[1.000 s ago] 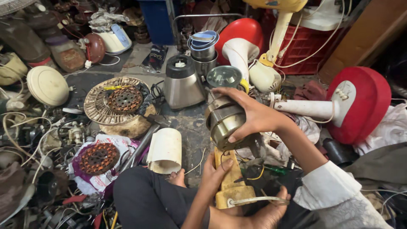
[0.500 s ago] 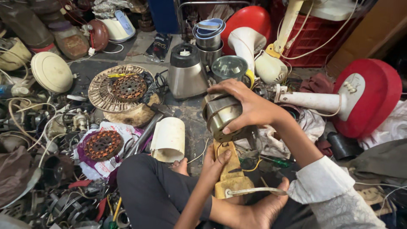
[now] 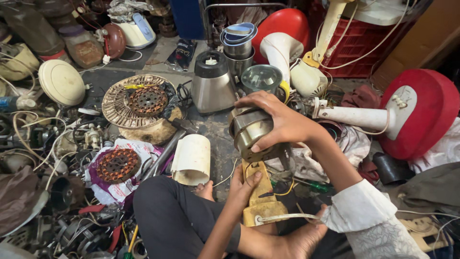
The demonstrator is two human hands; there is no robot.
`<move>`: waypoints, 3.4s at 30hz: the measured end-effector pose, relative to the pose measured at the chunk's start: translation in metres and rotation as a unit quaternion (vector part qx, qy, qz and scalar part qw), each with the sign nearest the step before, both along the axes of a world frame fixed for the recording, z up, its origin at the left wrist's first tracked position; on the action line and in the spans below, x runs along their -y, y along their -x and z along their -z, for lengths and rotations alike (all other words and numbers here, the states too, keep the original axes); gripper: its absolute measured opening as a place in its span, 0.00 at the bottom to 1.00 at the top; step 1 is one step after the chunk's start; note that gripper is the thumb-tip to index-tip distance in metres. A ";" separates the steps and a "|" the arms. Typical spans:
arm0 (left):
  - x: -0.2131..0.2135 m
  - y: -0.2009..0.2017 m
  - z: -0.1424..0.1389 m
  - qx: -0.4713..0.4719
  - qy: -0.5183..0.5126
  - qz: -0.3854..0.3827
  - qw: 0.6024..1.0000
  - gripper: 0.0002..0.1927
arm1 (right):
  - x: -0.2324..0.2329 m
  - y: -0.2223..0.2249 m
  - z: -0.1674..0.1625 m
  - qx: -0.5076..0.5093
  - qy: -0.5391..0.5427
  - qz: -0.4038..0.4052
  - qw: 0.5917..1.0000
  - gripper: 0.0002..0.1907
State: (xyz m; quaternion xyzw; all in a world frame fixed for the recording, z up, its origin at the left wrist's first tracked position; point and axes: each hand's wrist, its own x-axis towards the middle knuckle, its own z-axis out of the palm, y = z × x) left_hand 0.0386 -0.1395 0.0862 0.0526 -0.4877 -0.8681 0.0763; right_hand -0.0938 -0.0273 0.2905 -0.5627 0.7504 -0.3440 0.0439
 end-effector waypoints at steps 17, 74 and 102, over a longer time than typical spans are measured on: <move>-0.001 0.000 0.008 -0.005 -0.006 0.016 1.000 0.34 | -0.009 -0.006 -0.002 -0.009 -0.005 0.013 1.000 0.54; 0.059 0.098 -0.081 -0.182 -0.066 0.249 0.949 0.49 | -0.049 -0.025 0.002 0.034 0.013 0.082 0.996 0.60; 0.085 0.099 -0.076 -0.170 -0.086 0.108 0.976 0.37 | -0.093 0.049 0.055 0.363 0.055 0.341 0.866 0.32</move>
